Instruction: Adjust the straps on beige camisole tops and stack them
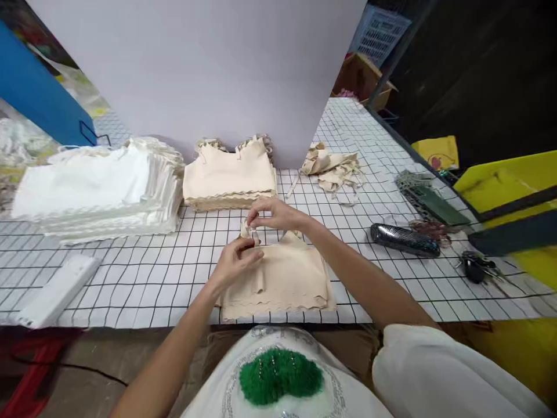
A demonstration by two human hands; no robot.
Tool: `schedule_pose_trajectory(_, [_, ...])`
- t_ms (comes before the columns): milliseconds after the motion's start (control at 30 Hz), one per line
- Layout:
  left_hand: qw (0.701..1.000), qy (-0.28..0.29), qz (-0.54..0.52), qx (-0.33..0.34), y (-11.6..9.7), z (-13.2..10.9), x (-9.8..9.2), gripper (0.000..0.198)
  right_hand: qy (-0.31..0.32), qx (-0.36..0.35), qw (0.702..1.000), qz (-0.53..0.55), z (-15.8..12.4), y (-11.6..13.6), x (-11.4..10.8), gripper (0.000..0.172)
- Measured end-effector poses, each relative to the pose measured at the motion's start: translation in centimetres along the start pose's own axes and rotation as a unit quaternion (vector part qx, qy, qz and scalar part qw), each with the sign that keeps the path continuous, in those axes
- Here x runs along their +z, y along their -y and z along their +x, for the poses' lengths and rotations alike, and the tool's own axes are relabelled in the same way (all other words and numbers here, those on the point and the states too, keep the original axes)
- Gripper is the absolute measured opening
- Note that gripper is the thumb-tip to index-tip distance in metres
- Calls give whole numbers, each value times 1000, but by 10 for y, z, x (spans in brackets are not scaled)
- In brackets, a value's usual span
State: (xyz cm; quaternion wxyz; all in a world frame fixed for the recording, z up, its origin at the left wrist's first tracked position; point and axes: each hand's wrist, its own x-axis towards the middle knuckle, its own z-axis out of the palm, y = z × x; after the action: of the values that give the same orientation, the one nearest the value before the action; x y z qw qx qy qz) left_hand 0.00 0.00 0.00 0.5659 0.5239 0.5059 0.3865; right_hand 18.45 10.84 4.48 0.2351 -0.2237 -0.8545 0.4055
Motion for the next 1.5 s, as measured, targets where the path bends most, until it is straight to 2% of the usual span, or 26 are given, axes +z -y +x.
schedule_pose_trajectory(67, [1000, -14, -10, 0, 0, 3, 2, 32, -114, 6, 993, -32, -8, 1, 12, 8])
schedule_pose_trajectory(167, [998, -15, -55, -12, -3, 2, 2, 30, -244, 11, 962, -119, -38, 7, 39, 20])
schedule_pose_trajectory(200, [997, -7, -80, -19, -5, 0, 1, 29, -261, 7, 953, -154, -53, 9, 50, 24])
schedule_pose_trajectory(267, [988, 14, -144, -52, -8, -2, -2, 31, -222, 1, 947, -230, -89, 16, 73, 33])
schedule_pose_trajectory(367, [965, 19, -237, -110, -14, 3, -7, 38, -75, 24, 939, -334, -134, 24, 100, 53])
schedule_pose_trajectory(433, [953, -3, -279, -115, -20, 15, -11, 43, -7, 44, 927, -371, -151, 26, 108, 66])
schedule_pose_trajectory(500, [955, -33, -281, -90, -25, 27, -19, 46, 20, 53, 921, -386, -158, 27, 110, 72])
schedule_pose_trajectory(567, [974, -65, -208, -56, -29, 34, -30, 50, 4, 51, 919, -391, -163, 28, 103, 68])
schedule_pose_trajectory(633, [992, -108, -62, -17, -30, 28, -44, 53, -72, 71, 916, -387, -170, 29, 91, 56])
schedule_pose_trajectory(667, [991, -132, 23, 4, -30, 19, -50, 51, -125, 96, 910, -383, -176, 30, 84, 49])
schedule_pose_trajectory(733, [970, -162, 179, 31, -26, -5, -59, 40, -218, 164, 886, -376, -190, 33, 72, 33])
schedule_pose_trajectory(800, [942, -168, 290, 24, -18, -32, -61, 35, -260, 228, 862, -370, -203, 37, 65, 29])
schedule_pose_trajectory(900, [920, -147, 363, 8, 0, -61, -52, 39, -254, 286, 852, -358, -209, 40, 70, 35])
schedule_pose_trajectory(967, [917, -155, 369, 5, 11, -69, -43, 39, -247, 307, 852, -346, -207, 40, 77, 34])
schedule_pose_trajectory(1067, [928, -173, 329, 0, 21, -68, -34, 34, -244, 323, 856, -321, -205, 38, 82, 29])
schedule_pose_trajectory(1167, [940, -160, 301, -8, 22, -67, -33, 29, -244, 335, 855, -313, -212, 37, 79, 31])
schedule_pose_trajectory(1267, [935, -148, 320, 49, 17, -66, -35, 25, -249, 330, 841, -349, -219, 38, 77, 32])
schedule_pose_trajectory(1367, [921, -88, 354, 135, 10, -55, -39, 31, -250, 275, 837, -401, -217, 43, 84, 31])
schedule_pose_trajectory(1467, [890, 28, 425, 162, 8, -38, -48, 36, -162, 215, 862, -428, -214, 51, 99, 54])
schedule_pose_trajectory(1500, [876, 44, 452, 166, 8, -33, -52, 32, -125, 207, 870, -430, -214, 53, 105, 60])
